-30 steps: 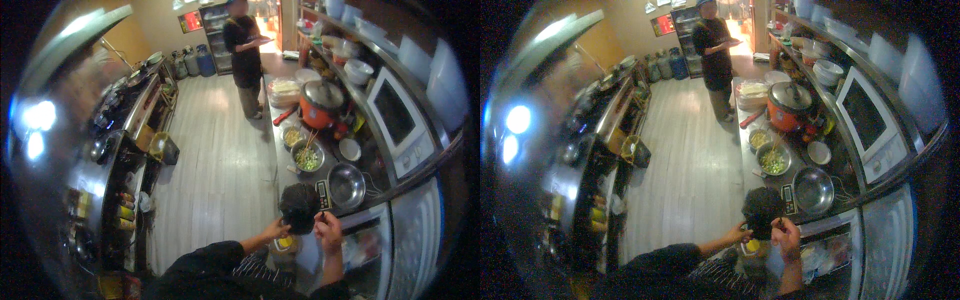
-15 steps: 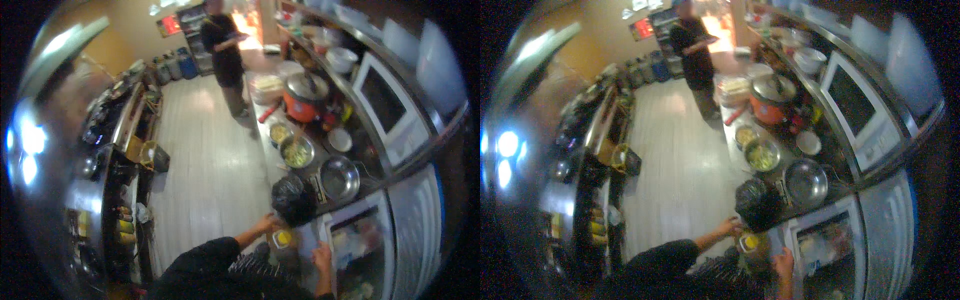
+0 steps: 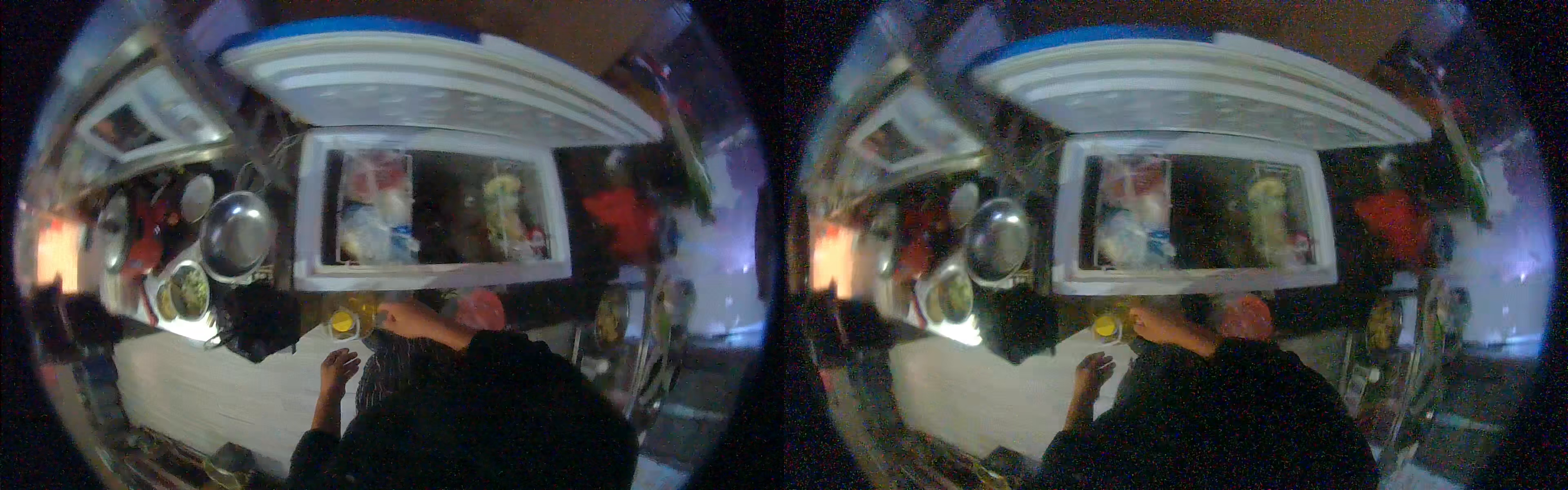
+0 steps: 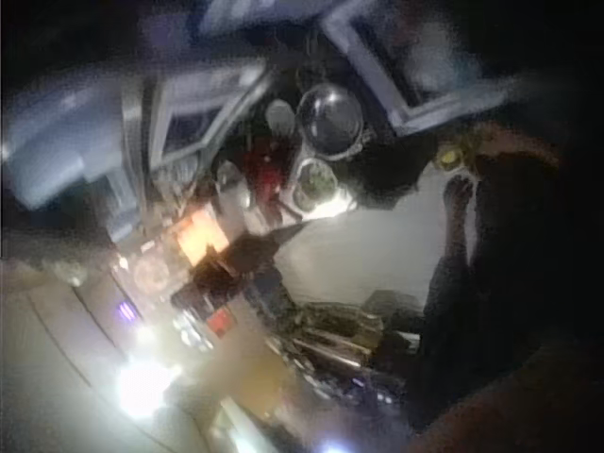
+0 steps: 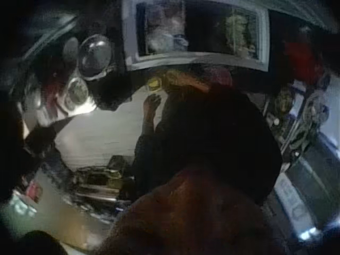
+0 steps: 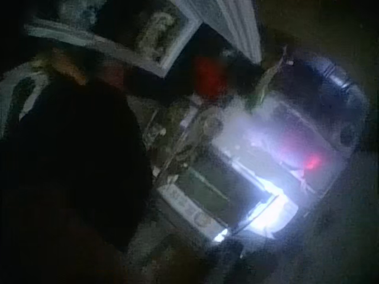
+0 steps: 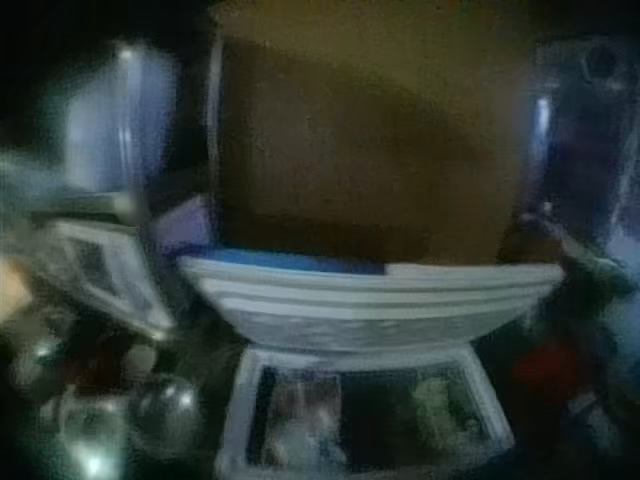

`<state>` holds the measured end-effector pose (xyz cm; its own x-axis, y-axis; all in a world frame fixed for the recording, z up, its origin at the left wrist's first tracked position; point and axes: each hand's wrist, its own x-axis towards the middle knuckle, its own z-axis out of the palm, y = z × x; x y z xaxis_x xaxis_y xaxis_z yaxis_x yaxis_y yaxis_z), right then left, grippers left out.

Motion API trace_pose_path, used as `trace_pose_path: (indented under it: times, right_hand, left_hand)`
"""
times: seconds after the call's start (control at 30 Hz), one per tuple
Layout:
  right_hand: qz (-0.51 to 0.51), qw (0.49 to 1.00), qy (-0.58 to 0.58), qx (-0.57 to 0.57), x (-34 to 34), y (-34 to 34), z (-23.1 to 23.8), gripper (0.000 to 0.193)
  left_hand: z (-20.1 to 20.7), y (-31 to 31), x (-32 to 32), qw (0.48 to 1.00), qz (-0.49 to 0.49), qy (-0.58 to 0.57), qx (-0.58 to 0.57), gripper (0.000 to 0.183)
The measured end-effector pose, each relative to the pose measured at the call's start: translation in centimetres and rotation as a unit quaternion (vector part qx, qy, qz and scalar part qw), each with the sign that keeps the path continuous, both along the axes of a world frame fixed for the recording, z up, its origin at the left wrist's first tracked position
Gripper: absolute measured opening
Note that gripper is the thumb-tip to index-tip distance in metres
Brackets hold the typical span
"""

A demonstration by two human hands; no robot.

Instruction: The person retrieves a bag of noodles from a chest freezer, places it on the counter, and then moves to the stove. They light the burner, add oil to a wok, and stir-fry the noodles with a ladle.

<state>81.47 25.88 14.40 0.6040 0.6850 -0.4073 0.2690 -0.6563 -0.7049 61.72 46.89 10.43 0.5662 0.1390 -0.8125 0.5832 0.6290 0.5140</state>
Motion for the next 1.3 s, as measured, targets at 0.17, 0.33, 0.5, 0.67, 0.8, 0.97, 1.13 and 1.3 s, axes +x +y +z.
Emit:
trace_pose_path:
  times: [0.17, 0.33, 0.5, 0.67, 0.8, 0.97, 1.13, 1.3]
  right_hand:
    - [-0.069, 0.997, 0.004, 0.016, 2.8, -7.7, -1.5, 0.032]
    - [-0.140, 0.990, -0.022, 0.011, 7.7, -16.4, -3.8, 0.026]
    - [-0.266, 0.961, -0.079, 0.012, 13.3, -25.1, -6.7, 0.025]
    - [-0.294, 0.948, -0.122, -0.007, 17.9, -31.2, -7.9, 0.019]
    - [-0.296, 0.943, -0.146, -0.034, 19.4, -34.0, -8.9, 0.016]
    - [-0.356, 0.928, -0.106, 0.007, 20.6, -37.8, -10.9, 0.014]
    - [-0.434, 0.885, -0.119, -0.117, 25.0, -41.0, -14.6, 0.017]
    - [-0.454, 0.871, -0.030, -0.185, 31.1, -42.8, -19.9, 0.021]
  left_hand:
    - [1.5, -3.8, 6.0, 0.989, -0.129, 0.025, 0.072, 0.037]
    - [3.5, -5.4, 13.8, 0.988, -0.106, -0.025, 0.110, 0.034]
    - [5.8, -6.8, 20.1, 0.979, -0.095, -0.072, 0.166, 0.035]
    - [8.0, -9.2, 23.1, 0.967, -0.123, -0.087, 0.203, 0.036]
    - [8.4, -10.6, 24.5, 0.959, -0.146, -0.112, 0.215, 0.033]
    - [8.2, -11.6, 25.8, 0.963, -0.148, -0.083, 0.211, 0.028]
    - [8.1, -12.1, 26.4, 0.932, -0.221, -0.064, 0.279, 0.027]
    - [6.9, -11.9, 25.2, 0.943, -0.203, -0.031, 0.262, 0.027]
